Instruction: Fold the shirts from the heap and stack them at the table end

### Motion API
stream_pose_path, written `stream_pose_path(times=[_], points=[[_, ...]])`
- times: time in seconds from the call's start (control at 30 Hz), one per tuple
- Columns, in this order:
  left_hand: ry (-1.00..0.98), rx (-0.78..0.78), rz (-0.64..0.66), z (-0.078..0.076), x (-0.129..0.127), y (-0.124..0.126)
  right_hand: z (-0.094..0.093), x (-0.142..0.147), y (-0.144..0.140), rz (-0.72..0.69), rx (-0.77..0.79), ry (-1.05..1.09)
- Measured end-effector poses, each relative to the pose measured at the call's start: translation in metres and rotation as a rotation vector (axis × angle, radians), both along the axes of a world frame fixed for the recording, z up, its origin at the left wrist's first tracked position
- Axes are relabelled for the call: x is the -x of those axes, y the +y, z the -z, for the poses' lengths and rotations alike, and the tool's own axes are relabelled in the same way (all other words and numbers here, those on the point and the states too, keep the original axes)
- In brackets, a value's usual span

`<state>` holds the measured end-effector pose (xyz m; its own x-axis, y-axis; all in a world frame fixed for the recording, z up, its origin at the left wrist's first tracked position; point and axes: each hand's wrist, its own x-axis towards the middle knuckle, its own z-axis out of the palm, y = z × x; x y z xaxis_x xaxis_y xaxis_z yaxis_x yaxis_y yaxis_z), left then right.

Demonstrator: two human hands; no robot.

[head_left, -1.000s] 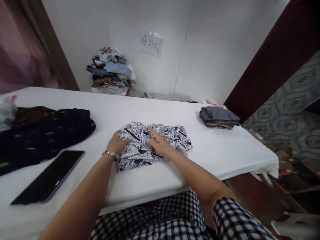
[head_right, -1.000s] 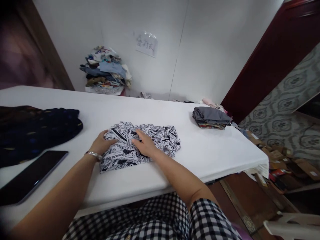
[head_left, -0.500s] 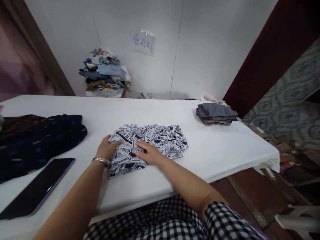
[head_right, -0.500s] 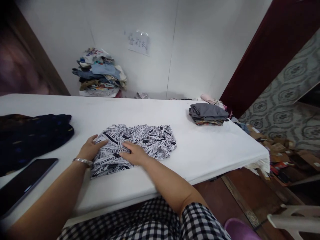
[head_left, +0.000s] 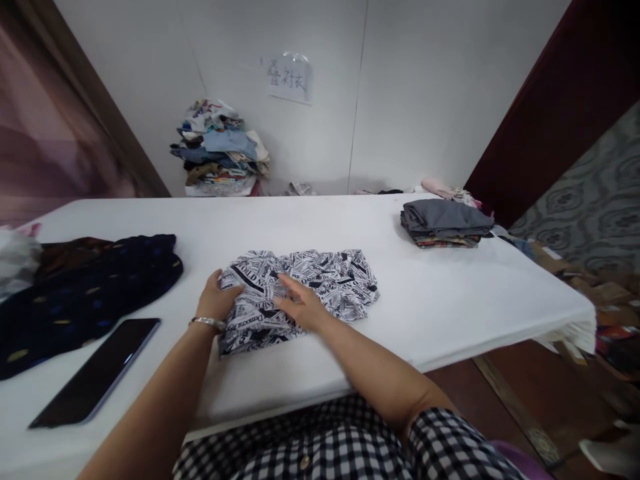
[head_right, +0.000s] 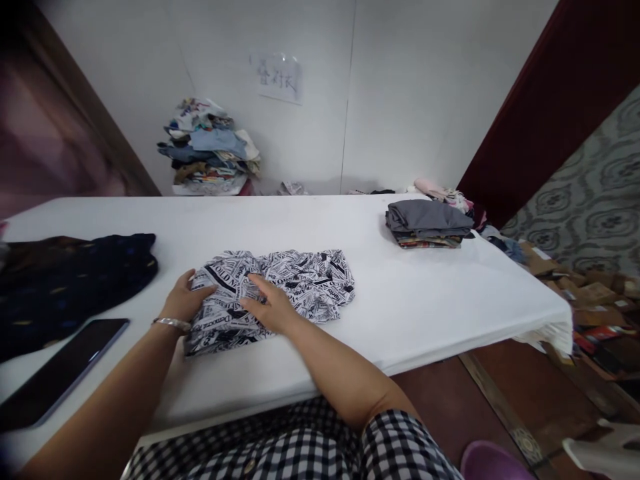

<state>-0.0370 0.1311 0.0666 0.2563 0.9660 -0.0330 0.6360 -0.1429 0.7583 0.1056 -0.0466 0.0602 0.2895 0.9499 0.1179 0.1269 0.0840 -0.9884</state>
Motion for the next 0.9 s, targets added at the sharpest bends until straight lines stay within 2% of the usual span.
stream_pose_path(times=[0.1,0.17,0.23,0.33,0.63,0.77,0.9], points=[[-0.011,0.019,-0.026,-0.006,-0.002,-0.003,0.002,0.001,0.002,-0.023,0.002,0.069],[0.008,0.043,-0.020,-0.006,-0.002,-0.003,0.005,0.001,0.004,0.026,0.027,0.055],[0.042,0.101,-0.008,-0.006,0.001,0.002,0.009,0.000,0.006,0.074,0.068,0.039],[0.100,0.138,-0.011,-0.007,0.001,0.015,0.016,-0.002,0.010,0.073,0.094,0.016],[0.205,0.037,0.020,-0.012,-0.037,0.053,0.026,-0.003,0.013,0.068,0.086,-0.080],[0.237,0.005,0.086,-0.014,-0.043,0.065,0.026,-0.003,0.012,0.067,0.071,-0.090],[0.220,-0.042,0.136,-0.025,-0.047,0.077,0.021,-0.002,0.008,0.050,0.072,-0.202]])
